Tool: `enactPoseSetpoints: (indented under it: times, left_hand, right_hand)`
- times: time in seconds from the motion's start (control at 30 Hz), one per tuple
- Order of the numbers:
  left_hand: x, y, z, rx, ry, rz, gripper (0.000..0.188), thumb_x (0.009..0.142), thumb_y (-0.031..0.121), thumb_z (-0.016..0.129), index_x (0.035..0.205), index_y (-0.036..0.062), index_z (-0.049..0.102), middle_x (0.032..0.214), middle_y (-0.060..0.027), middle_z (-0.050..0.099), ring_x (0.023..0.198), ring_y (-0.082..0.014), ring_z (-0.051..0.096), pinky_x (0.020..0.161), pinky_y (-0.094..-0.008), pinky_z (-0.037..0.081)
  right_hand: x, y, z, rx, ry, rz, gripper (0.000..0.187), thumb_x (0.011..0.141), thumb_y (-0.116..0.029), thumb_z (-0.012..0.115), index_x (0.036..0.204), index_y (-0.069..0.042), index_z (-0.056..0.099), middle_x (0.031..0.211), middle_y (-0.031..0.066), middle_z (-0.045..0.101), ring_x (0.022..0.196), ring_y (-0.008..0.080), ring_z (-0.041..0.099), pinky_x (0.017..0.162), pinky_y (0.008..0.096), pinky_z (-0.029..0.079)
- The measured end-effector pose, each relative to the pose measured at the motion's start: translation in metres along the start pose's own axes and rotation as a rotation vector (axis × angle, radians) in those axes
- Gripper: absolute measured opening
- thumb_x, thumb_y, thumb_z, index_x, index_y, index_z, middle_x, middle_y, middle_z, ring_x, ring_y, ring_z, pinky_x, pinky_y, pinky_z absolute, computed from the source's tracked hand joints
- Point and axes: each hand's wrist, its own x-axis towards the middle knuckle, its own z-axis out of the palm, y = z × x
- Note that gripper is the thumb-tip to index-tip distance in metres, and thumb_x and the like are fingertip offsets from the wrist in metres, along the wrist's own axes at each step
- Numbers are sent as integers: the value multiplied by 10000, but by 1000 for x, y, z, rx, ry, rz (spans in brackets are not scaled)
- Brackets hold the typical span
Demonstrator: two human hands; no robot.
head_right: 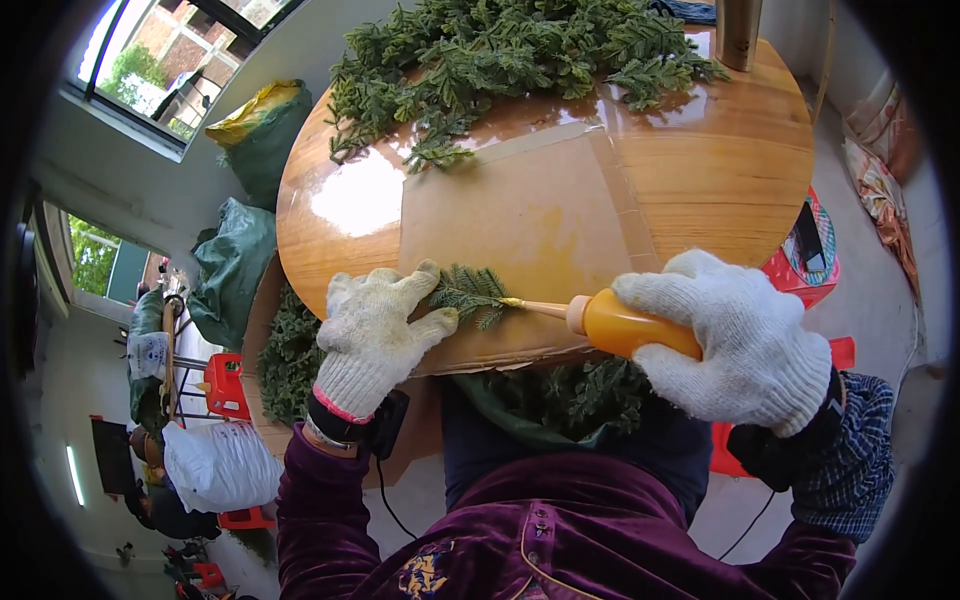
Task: The person applies glue from a bottle onto small artificial branches on a piece of cardboard and then presses them onto a large wreath.
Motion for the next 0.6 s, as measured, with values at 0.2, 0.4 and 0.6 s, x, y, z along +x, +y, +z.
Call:
enactPoseSetpoints:
  times: [0.2, 0.4, 0.6]
  left_hand:
    - [-1, -9, 18, 77, 230, 119, 497, 888, 464, 684, 1275, 152, 661, 1140, -137, 695, 1118, -318, 636, 975, -548, 370]
    - [-2, -14, 31, -99, 170, 114, 434, 912, 370, 681, 1279, 141, 655, 1119, -88, 711, 1099, -285, 651, 1001, -572, 374]
    - [-3, -16, 41, 40, 276, 146, 297, 899, 240, 678, 1173, 124, 682, 1008, -83, 721, 984, -265, 679, 966, -501, 422]
  right_hand:
    - [-10, 2, -1, -13, 16, 21, 491, 726, -105, 765, 1207, -32, 703, 1005, 152, 676, 896, 319, 700, 815, 372, 559]
    - [-21, 0, -2, -33, 17, 54, 484, 731, -110, 764, 1205, -32, 703, 997, 148, 674, 890, 320, 698, 809, 372, 560]
    - [-32, 4, 2, -20, 60, 29, 506, 735, -89, 753, 1231, -15, 690, 1028, 160, 683, 907, 308, 700, 819, 372, 559]
